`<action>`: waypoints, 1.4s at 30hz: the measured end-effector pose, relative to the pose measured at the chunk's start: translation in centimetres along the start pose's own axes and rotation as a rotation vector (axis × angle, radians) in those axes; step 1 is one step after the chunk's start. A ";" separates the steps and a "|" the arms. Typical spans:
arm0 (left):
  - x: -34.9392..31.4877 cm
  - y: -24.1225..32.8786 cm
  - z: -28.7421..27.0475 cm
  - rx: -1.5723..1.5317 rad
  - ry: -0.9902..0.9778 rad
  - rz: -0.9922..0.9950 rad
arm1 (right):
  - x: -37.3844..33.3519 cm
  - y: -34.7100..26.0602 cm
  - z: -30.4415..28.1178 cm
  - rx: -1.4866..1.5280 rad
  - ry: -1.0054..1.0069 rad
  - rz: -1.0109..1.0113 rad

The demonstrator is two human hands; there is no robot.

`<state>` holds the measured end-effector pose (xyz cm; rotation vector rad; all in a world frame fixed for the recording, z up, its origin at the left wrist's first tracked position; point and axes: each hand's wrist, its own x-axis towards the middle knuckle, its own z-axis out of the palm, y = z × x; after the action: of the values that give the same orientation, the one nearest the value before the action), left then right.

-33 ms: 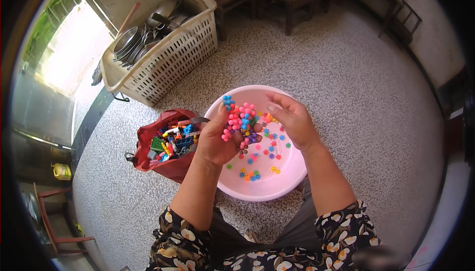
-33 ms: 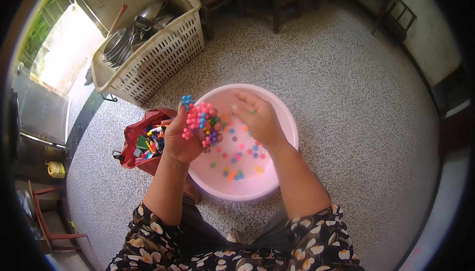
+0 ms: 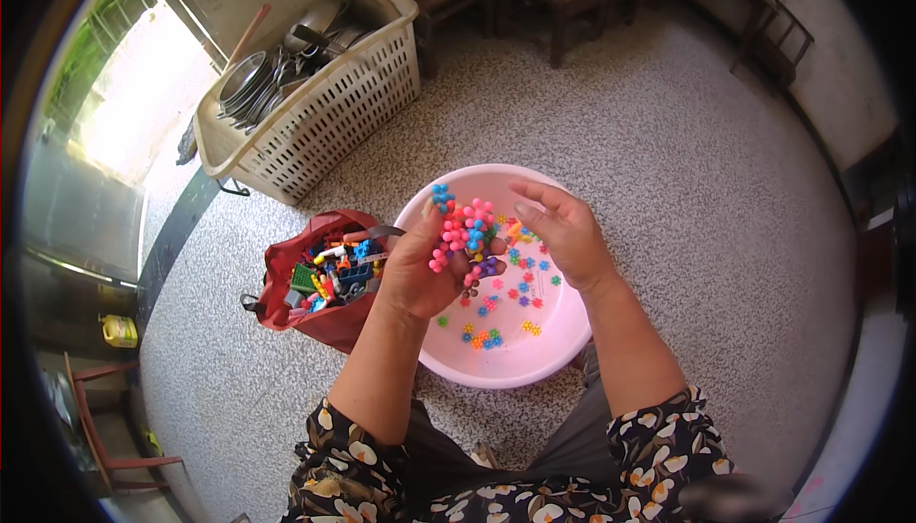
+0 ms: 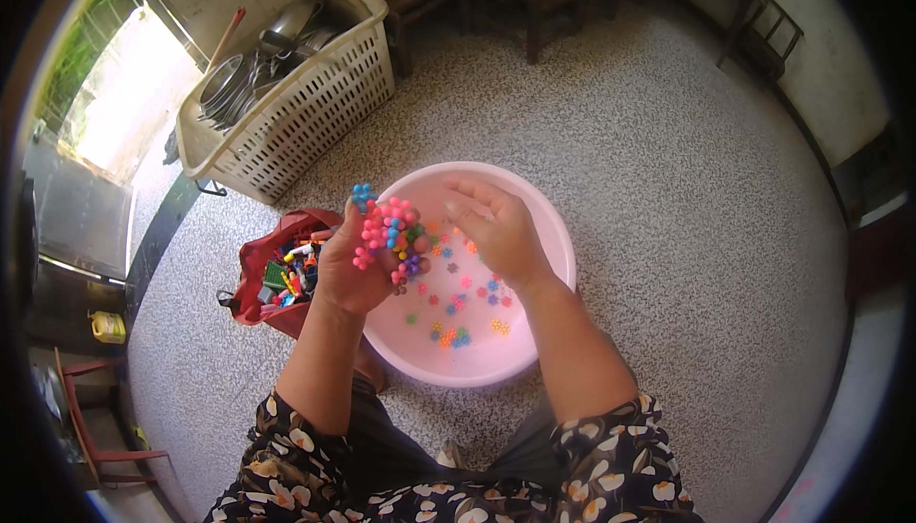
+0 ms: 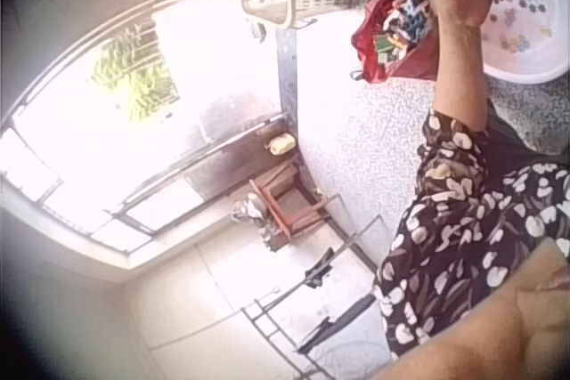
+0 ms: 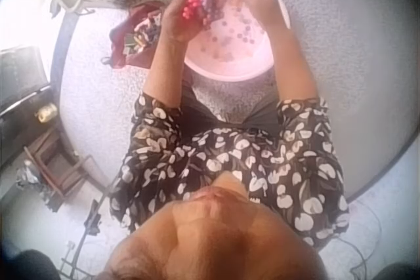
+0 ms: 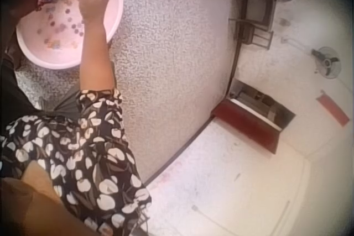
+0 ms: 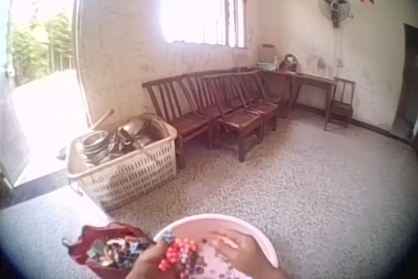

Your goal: The recorder is assembling colorful plastic snowflake-shaped building blocks into a structure.

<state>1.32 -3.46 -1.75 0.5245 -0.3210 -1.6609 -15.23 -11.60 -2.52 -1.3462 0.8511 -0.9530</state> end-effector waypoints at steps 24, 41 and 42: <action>0.3 -0.8 0.1 0.213 0.022 0.018 | 0.2 -1.4 0.6 0.578 0.028 0.201; -0.1 0.0 0.1 0.592 0.169 0.052 | -0.4 -1.5 1.3 0.080 -0.157 0.016; -0.2 0.1 -0.1 0.607 0.158 0.059 | -0.5 -1.4 1.6 0.084 -0.161 0.017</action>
<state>1.48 -3.32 -1.73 1.0810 -0.7235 -1.4401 -14.04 -10.46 -1.01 -1.3222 0.6924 -0.8460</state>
